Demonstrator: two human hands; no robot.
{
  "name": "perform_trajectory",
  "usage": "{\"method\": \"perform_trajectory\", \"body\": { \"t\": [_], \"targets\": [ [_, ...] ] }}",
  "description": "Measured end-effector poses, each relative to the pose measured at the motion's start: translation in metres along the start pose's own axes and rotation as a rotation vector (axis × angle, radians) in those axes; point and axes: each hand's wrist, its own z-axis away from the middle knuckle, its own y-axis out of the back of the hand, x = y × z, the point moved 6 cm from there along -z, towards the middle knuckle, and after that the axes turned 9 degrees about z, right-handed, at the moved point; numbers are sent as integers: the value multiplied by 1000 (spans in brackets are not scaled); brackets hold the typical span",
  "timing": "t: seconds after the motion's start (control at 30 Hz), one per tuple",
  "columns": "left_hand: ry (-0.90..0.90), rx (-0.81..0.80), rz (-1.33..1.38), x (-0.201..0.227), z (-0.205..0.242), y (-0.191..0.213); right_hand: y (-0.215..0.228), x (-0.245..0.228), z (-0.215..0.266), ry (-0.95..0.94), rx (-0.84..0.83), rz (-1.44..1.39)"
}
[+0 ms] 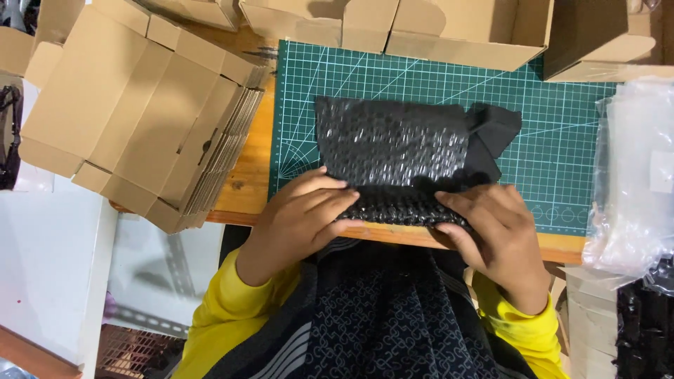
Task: The person cleans a pair of black eyeglasses with a black cloth, then places them into a small transparent plastic bag. They wrap the bagged glasses in black bubble wrap and place the bundle into a small cardboard box. Finally, the person places the closed box into a black plastic shipping bag.
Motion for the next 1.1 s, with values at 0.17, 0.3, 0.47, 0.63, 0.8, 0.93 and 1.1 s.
{"method": "perform_trajectory", "body": {
  "t": [0.17, 0.3, 0.47, 0.63, 0.8, 0.93, 1.1],
  "targets": [
    [103, 239, -49, 2, 1, 13, -14, 14, 13, -13, 75, -75],
    [183, 310, -49, -9, 0, 9, -19, 18, 14, -76, 161, 24],
    [198, 348, -343, -15, 2, 9, -10, 0, 6, 37, 289, 226],
    [123, 391, -356, 4, -9, 27, -9, -18, -12, 78, 159, 155],
    [39, 185, -31, 5, -4, 15, -7, -22, -17, 85, 52, 82],
    [-18, 179, -25, 14, 0, 25, -5, -21, -14, 102, 53, 45],
    [-2, 209, 4, 14, 5, 32, -10, -15, -3, 74, 77, -40]
  ]
}}
